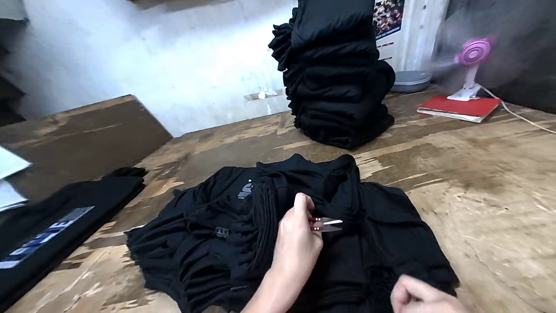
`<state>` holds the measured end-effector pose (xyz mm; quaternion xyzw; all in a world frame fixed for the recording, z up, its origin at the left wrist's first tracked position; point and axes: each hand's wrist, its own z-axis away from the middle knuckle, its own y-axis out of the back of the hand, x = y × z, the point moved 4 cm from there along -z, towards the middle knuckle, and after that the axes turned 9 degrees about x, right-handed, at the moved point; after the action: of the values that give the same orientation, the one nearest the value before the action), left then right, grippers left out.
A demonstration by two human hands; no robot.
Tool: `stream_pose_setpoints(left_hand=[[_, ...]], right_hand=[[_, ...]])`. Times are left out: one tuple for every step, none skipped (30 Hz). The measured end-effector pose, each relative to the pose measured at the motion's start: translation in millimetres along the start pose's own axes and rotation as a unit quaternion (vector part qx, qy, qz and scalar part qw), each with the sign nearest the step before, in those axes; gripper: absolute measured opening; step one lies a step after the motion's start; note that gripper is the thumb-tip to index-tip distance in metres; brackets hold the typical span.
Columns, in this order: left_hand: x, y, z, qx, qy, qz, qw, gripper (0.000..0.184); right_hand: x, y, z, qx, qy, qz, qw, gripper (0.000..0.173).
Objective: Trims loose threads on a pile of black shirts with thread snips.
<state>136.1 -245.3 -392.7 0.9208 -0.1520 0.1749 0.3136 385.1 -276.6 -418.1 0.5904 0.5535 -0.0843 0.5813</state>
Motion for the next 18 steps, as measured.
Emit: stream_pose_setpoints(left_hand=[[1,-6,1,0.032,-0.026,-0.010,0.999,0.030],[3,-10,2,0.044,-0.056,-0.008,0.997,0.024],[6,-12,4,0.035,-0.088,-0.003,0.996,0.021],[8,-11,7,0.010,-0.114,0.004,0.993,0.020],[10,-10,10,-0.020,-0.132,0.014,0.991,0.020],[10,-7,14,-0.050,-0.138,0.027,0.989,0.024],[10,-4,18,-0.078,-0.136,0.037,0.987,0.031],[9,1,22,-0.087,-0.136,0.047,0.986,0.035],[7,5,26,-0.073,-0.142,0.049,0.986,0.029],[6,11,28,-0.054,-0.151,0.041,0.986,0.023],[6,16,31,-0.045,-0.160,0.034,0.986,0.021],[8,20,33,-0.048,-0.170,0.036,0.984,0.021],[12,24,35,-0.058,-0.183,0.043,0.980,0.022],[17,26,36,-0.069,-0.198,0.045,0.977,0.022],[24,27,37,-0.079,-0.212,0.042,0.973,0.022],[30,26,38,-0.087,-0.224,0.036,0.970,0.022],[35,23,39,-0.091,-0.235,0.031,0.967,0.021],[38,20,40,-0.092,-0.247,0.026,0.964,0.020]], right_hand=[[-8,-1,-4,0.088,0.002,-0.004,0.996,0.040],[-13,-5,-8,0.168,0.014,0.003,0.986,0.041],[-15,-9,-10,0.230,0.032,0.034,0.972,0.037],[-14,-16,-12,0.266,0.050,0.071,0.960,0.032],[-11,-23,-12,0.286,0.066,0.100,0.951,0.028],[-7,-30,-12,0.305,0.079,0.118,0.942,0.021],[-3,-37,-10,0.324,0.082,0.126,0.934,0.014],[1,-41,-8,0.338,0.074,0.123,0.930,0.013],[3,-43,-7,0.345,0.060,0.110,0.930,0.014],[4,-43,-7,0.350,0.043,0.092,0.931,0.014],[4,-43,-6,0.357,0.028,0.079,0.930,0.014],[3,-43,-6,0.368,0.020,0.071,0.927,0.014],[3,-42,-6,0.380,0.017,0.066,0.923,0.013],[2,-42,-7,0.390,0.017,0.064,0.918,0.013],[2,-41,-8,0.398,0.019,0.064,0.915,0.012],[1,-42,-8,0.402,0.024,0.063,0.913,0.012],[0,-43,-9,0.406,0.034,0.062,0.911,0.012],[0,-45,-10,0.411,0.049,0.058,0.909,0.012]])
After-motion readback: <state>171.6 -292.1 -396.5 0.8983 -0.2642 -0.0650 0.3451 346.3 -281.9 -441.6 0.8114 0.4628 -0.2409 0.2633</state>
